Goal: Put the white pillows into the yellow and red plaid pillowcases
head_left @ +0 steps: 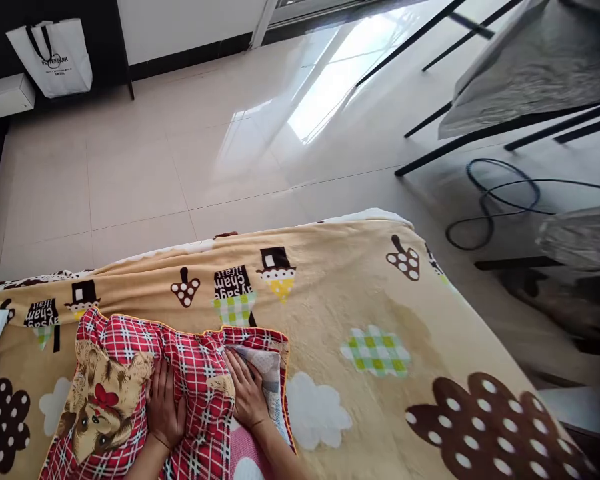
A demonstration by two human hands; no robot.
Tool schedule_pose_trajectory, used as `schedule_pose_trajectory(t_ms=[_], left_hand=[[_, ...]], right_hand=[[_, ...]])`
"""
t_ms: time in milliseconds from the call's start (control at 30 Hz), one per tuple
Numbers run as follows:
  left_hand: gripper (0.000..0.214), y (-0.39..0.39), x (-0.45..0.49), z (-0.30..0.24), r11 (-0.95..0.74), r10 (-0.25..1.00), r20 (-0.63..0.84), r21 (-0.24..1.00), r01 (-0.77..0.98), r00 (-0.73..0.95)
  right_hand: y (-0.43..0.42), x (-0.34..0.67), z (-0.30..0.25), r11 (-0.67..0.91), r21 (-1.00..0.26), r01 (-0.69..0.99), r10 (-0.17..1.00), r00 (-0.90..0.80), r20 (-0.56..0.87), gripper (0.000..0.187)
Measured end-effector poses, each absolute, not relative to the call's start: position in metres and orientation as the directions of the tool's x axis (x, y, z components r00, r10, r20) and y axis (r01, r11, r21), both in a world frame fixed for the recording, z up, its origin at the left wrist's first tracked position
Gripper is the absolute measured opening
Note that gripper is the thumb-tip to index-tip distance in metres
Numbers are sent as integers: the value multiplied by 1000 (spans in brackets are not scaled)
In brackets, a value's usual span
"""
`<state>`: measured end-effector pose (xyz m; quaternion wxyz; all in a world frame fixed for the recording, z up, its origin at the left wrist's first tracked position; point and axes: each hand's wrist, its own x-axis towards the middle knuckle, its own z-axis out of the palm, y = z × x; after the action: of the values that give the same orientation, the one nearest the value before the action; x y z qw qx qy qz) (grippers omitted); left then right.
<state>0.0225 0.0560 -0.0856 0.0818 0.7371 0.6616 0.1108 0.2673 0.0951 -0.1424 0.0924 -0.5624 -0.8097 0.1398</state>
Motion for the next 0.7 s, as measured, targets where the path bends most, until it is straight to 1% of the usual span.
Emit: schedule_pose_trajectory(t_ms=[100,200,267,367,433,500,567,600,633,667,700], left_hand=[[58,75,22,-51,-55,999,12,285,957,53],[48,96,30,-2,42,997,-75,288,957,-21],[40,111,45,31,75,995,-90,311,948,-49],[26,134,80,62,32,991,-133,375,927,19],[25,147,101,66,17,981,-185,344,939,50],[32,155,111,57,59,968,-251,236,970,2],[31,158,109,44,96,953,-299,149,984,-47],[27,158,104,39,96,947,-317,143,985,-47],[25,158,98,36,95,945,-326,166,981,-36],[26,158,91,36,101,945,-325,220,970,-25],[27,159,85,38,119,949,-315,305,945,-18]], right_hand=[[98,267,-143,319,-325,890,936,-350,-40,63],[101,267,-137,334,-341,879,937,-348,21,62],[102,266,-127,333,-374,866,940,-334,65,64],[106,265,-104,296,-433,851,954,-285,92,61],[110,267,-83,258,-467,846,964,-255,71,57],[116,268,-60,231,-502,833,965,-263,8,52],[122,269,-37,236,-536,810,949,-310,-51,43],[124,269,-25,242,-551,799,942,-329,-64,37],[126,268,-13,249,-563,788,938,-340,-61,33],[128,267,-2,260,-573,777,938,-345,-43,30],[129,264,8,274,-583,765,939,-344,-10,28]])
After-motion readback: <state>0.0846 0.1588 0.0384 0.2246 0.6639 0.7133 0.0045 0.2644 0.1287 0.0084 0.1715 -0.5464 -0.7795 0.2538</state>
